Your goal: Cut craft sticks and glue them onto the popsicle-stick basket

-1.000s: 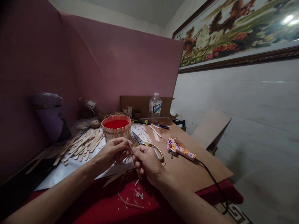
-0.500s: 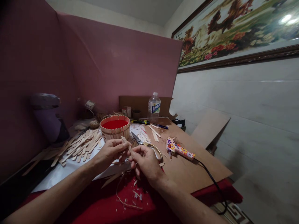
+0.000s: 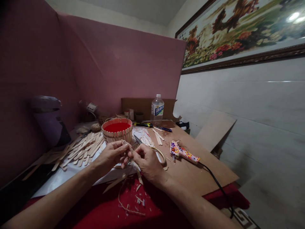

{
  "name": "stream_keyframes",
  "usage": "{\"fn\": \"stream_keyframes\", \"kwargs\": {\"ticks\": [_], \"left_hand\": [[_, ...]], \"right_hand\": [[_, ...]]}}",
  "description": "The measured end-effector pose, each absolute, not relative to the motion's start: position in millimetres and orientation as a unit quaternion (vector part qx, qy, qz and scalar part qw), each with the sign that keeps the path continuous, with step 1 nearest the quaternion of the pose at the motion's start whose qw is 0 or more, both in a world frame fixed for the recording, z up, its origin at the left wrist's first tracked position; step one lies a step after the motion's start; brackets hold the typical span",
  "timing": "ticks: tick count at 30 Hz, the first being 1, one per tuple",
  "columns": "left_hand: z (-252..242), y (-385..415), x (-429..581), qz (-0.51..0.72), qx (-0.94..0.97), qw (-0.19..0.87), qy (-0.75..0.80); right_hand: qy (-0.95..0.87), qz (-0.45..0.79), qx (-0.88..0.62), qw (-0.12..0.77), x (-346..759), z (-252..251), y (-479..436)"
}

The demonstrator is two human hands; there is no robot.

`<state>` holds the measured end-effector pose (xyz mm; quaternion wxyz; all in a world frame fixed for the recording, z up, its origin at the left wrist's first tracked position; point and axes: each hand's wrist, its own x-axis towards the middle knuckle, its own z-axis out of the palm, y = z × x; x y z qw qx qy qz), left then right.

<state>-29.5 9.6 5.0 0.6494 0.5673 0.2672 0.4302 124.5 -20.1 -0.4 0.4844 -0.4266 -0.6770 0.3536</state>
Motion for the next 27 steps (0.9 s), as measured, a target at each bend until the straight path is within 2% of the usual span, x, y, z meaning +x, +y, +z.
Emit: {"fn": "stream_keyframes", "kwargs": {"ticks": [6,18,21,27], "left_hand": [[6.1,4.5,-25.8,0.425,0.570,0.625,0.321],[13.9,-4.7,-17.5,0.433,0.503,0.650,0.371],[12.1,-4.3,-15.4,0.454,0.497,0.634,0.381],[9.3,-3.0,-14.4,0.457,0.484,0.661,0.346]], "right_hand": [[-0.774,0.101,-0.436,0.448,124.1,-8.7,-26.3],[-0.817,-0.085,-0.426,0.380,122.2,-23.7,-28.5],[-0.818,-0.080,-0.426,0.378,120.2,-24.3,-29.7],[-0.758,0.088,-0.461,0.453,118.0,-13.9,-33.1]]}}
